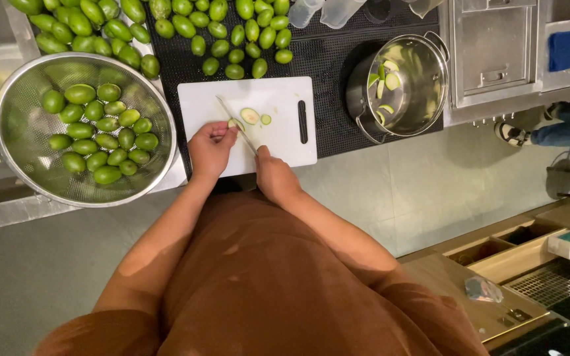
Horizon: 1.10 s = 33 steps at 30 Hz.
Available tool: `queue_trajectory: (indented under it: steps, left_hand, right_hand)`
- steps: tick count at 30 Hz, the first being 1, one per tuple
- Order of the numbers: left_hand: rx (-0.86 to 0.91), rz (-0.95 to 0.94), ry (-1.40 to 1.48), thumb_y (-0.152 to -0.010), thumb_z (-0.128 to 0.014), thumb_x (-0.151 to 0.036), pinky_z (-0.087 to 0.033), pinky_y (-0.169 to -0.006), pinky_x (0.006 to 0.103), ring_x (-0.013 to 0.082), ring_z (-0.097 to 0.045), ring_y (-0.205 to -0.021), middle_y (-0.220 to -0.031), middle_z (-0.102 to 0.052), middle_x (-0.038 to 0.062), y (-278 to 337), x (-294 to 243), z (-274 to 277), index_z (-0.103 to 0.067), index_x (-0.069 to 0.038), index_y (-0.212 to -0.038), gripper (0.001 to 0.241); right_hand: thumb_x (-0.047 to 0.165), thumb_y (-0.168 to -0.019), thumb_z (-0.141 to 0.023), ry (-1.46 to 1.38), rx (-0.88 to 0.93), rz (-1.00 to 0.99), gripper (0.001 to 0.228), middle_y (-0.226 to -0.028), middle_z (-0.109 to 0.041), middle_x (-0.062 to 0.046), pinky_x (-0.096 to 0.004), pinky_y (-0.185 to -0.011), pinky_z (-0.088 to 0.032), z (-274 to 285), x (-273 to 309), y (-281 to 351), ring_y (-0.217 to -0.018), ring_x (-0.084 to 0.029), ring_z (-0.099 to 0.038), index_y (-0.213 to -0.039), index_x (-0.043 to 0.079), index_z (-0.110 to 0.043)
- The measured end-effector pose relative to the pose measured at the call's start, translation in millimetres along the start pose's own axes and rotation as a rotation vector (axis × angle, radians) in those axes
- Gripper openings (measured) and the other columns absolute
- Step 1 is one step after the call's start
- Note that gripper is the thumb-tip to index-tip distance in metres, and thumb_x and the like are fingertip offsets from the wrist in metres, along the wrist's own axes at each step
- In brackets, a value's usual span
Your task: The person slices limes into wedges with a cleaver, holding each lime over a metal bowl and cutting it in hand, then dropping the wedges into the bowl. They take limes from a colander and a pile on the counter and repeat the cutting cycle, occasionally using a smaller knife on a cutting board.
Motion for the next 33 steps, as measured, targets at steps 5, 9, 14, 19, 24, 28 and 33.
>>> queue_trajectory:
  steps: [5, 9, 14, 19, 24, 28, 33]
  left_hand:
    - [-0.003, 0.019, 0.034, -0.092, -0.077, -0.009, -0.062, -0.074, 0.0247, 0.0124, -0.074, -0.080, -0.093, -0.077, 0.011, -1.2, 3.4, -0.2, -0.071, 0.006, -0.103, 0.019]
    - [0.014, 0.032, 0.093, -0.092, -0.077, -0.007, -0.064, -0.074, 0.0249, 0.0120, -0.075, -0.080, -0.092, -0.077, 0.011, -4.7, 9.8, -1.5, -0.071, 0.006, -0.099, 0.015]
    - [0.010, 0.034, 0.045, -0.092, -0.077, -0.007, -0.062, -0.073, 0.0246, 0.0123, -0.074, -0.078, -0.091, -0.078, 0.011, -3.3, 5.5, 0.0, -0.072, 0.005, -0.099, 0.014]
    - [0.003, 0.021, 0.091, -0.092, -0.076, -0.007, -0.064, -0.072, 0.0236, 0.0115, -0.076, -0.078, -0.091, -0.078, 0.011, -5.4, 7.3, -2.8, -0.072, 0.005, -0.098, 0.015]
    - [-0.022, -0.009, -0.126, -0.090, -0.079, -0.010, -0.061, -0.068, 0.0269, 0.0149, -0.074, -0.072, -0.085, -0.077, 0.012, 1.0, 4.7, 0.5, -0.073, 0.003, -0.099, 0.017]
    - [-0.075, -0.223, -0.327, -0.088, -0.083, -0.011, -0.058, -0.070, 0.0321, 0.0193, -0.071, -0.074, -0.093, -0.073, 0.013, 5.7, -7.8, 5.5, -0.072, 0.003, -0.098, 0.020]
    - [0.035, -0.316, -0.407, -0.088, -0.079, -0.006, -0.056, -0.069, 0.0323, 0.0215, -0.065, -0.069, -0.105, -0.062, 0.015, 13.3, -23.9, 6.7, -0.074, -0.002, -0.112, 0.025]
  right_hand:
    - [0.016, -0.105, -0.041, 0.025, 0.055, 0.003, 0.017, -0.082, -0.067, -0.033, -0.060, -0.072, -0.049, -1.0, 1.7, -4.7, -0.079, -0.052, -0.065, -0.108, 0.000, -0.045]
    - [0.012, -0.103, -0.042, 0.050, 0.077, 0.003, 0.016, -0.085, -0.067, -0.034, -0.060, -0.075, -0.050, 2.5, 7.3, -12.2, -0.081, -0.053, -0.065, -0.110, -0.002, -0.046]
    - [0.003, -0.094, -0.043, 0.102, 0.132, 0.027, 0.030, -0.093, -0.068, -0.036, -0.056, -0.080, -0.053, 3.6, 17.6, -26.1, -0.088, -0.052, -0.068, -0.122, -0.008, -0.045]
    - [0.003, -0.096, -0.041, 0.121, 0.161, 0.035, 0.035, -0.099, -0.068, -0.036, -0.055, -0.083, -0.054, -8.0, 10.0, -42.7, -0.093, -0.051, -0.068, -0.129, -0.010, -0.045]
    - [0.006, -0.097, -0.043, 0.069, 0.053, 0.075, 0.039, -0.090, -0.067, -0.036, -0.057, -0.078, -0.052, -24.0, -2.3, -56.6, -0.085, -0.051, -0.068, -0.131, -0.011, -0.042]
    - [0.008, -0.098, -0.044, 0.038, 0.055, 0.107, 0.032, -0.087, -0.068, -0.034, -0.057, -0.076, -0.052, -25.6, -20.9, -54.1, -0.082, -0.051, -0.067, -0.125, -0.008, -0.045]
    - [0.022, -0.104, -0.048, -0.097, -0.079, 0.139, 0.033, -0.083, -0.069, -0.029, -0.055, -0.072, -0.052, -0.8, -14.8, -28.2, -0.077, -0.048, -0.068, -0.130, 0.002, -0.049]
Point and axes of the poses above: each hand's wrist, its own y-axis away from the middle knuckle, its own z-axis out of the back of the hand, x = y × z, the point moved 5 cm from there along -y, towards the middle knuckle
